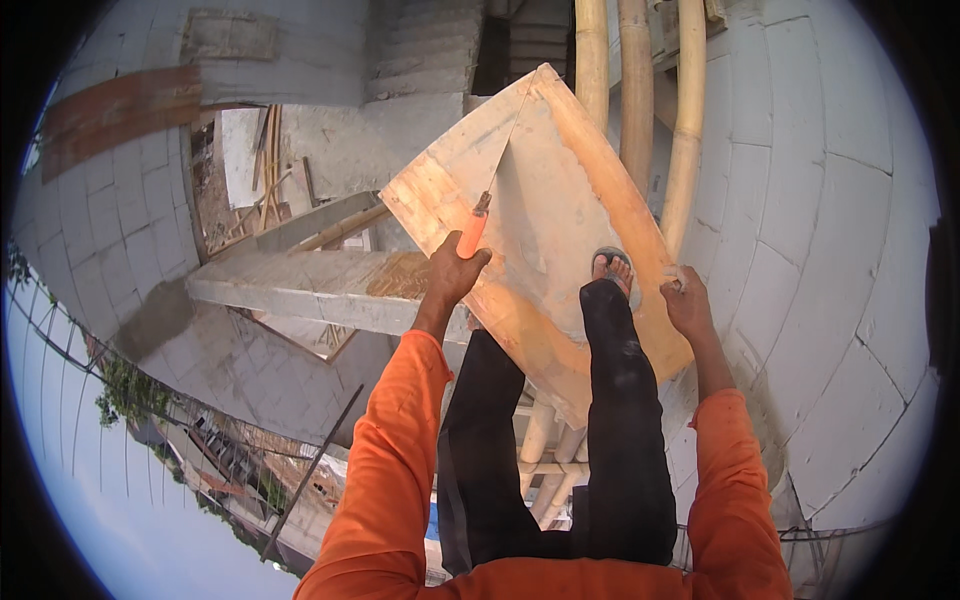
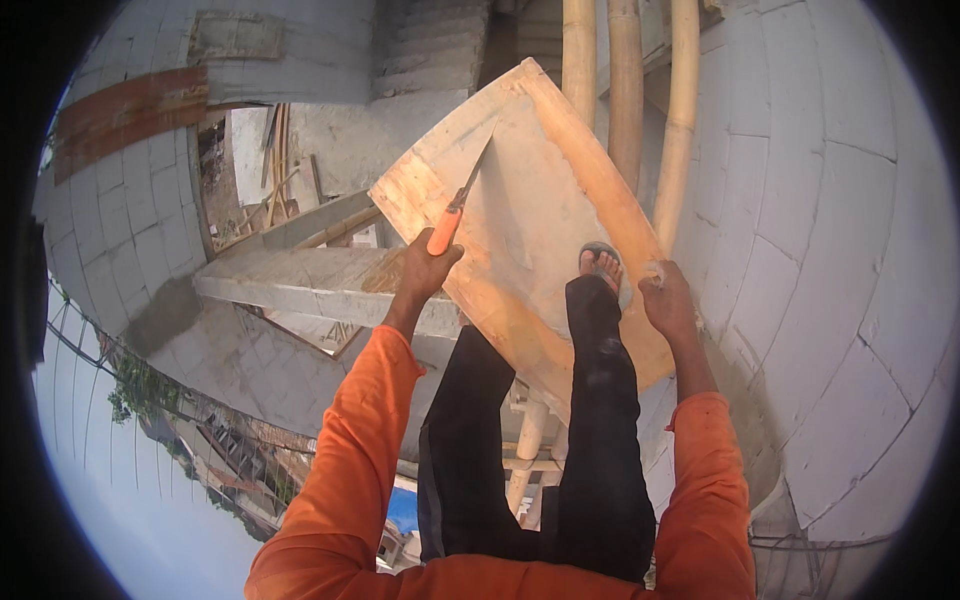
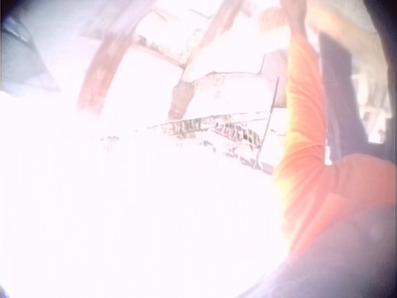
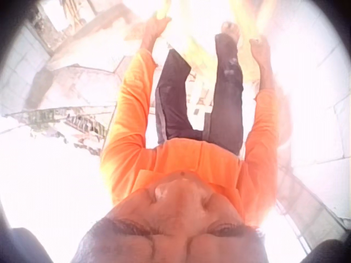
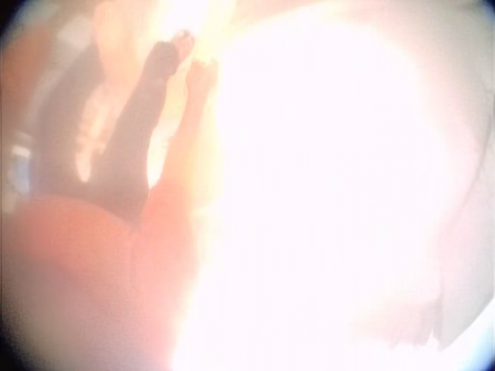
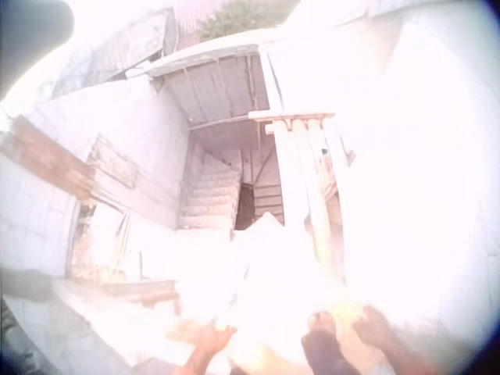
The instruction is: The person picks up a hand saw and a piece of plywood on a construction site. They walk across bamboo scaffolding to a work area, position the plywood, and begin sawing it into smaller pieces.
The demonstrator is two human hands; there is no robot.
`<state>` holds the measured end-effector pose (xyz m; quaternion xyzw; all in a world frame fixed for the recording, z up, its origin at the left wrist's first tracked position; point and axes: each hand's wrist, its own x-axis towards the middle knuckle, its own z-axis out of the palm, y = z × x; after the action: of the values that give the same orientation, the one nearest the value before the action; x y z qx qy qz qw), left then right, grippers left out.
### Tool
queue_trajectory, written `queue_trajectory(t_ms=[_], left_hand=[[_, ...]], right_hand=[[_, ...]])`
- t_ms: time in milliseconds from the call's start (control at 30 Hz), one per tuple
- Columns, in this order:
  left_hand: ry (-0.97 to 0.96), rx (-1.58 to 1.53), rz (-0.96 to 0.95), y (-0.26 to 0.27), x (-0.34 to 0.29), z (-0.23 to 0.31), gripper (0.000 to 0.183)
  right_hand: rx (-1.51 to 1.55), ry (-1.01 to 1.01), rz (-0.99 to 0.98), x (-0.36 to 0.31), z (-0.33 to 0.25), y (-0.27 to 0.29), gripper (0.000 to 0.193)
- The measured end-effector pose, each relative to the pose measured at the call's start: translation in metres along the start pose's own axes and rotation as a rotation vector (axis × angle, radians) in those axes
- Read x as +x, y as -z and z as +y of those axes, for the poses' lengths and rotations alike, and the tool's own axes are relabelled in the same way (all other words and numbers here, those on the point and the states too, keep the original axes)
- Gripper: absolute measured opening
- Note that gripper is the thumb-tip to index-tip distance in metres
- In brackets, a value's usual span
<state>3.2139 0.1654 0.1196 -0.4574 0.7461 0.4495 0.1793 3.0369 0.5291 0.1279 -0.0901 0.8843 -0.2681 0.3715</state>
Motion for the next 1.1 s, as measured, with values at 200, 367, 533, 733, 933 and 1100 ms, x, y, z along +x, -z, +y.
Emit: queue_trajectory(t_ms=[200,367,533,733,933,1100], left_hand=[[0.001,0.037,-0.023,0.020,0.022,-0.004,0.024],[-0.155,-0.086,0.009,-0.019,0.016,-0.119,0.020],[-0.165,-0.126,0.012,-0.027,0.004,-0.112,0.019],[-0.216,-0.091,-0.041,-0.005,-0.020,-0.109,0.015],[-0.191,-0.032,0.063,0.044,-0.088,-0.091,0.024],[-0.176,-0.208,0.123,-0.045,0.081,-0.054,0.011]], right_hand=[[-0.191,0.104,-0.037,0.139,-0.043,-0.043,0.046],[-0.357,0.239,0.019,0.240,-0.114,-0.114,0.052],[-0.512,0.614,0.043,0.322,-0.201,-0.205,0.056],[-0.735,0.682,-0.300,0.347,-0.243,-0.304,0.053],[-0.822,0.623,-0.345,0.343,-0.260,-0.304,0.051],[-0.784,0.687,-0.330,0.340,-0.265,-0.317,0.046]])
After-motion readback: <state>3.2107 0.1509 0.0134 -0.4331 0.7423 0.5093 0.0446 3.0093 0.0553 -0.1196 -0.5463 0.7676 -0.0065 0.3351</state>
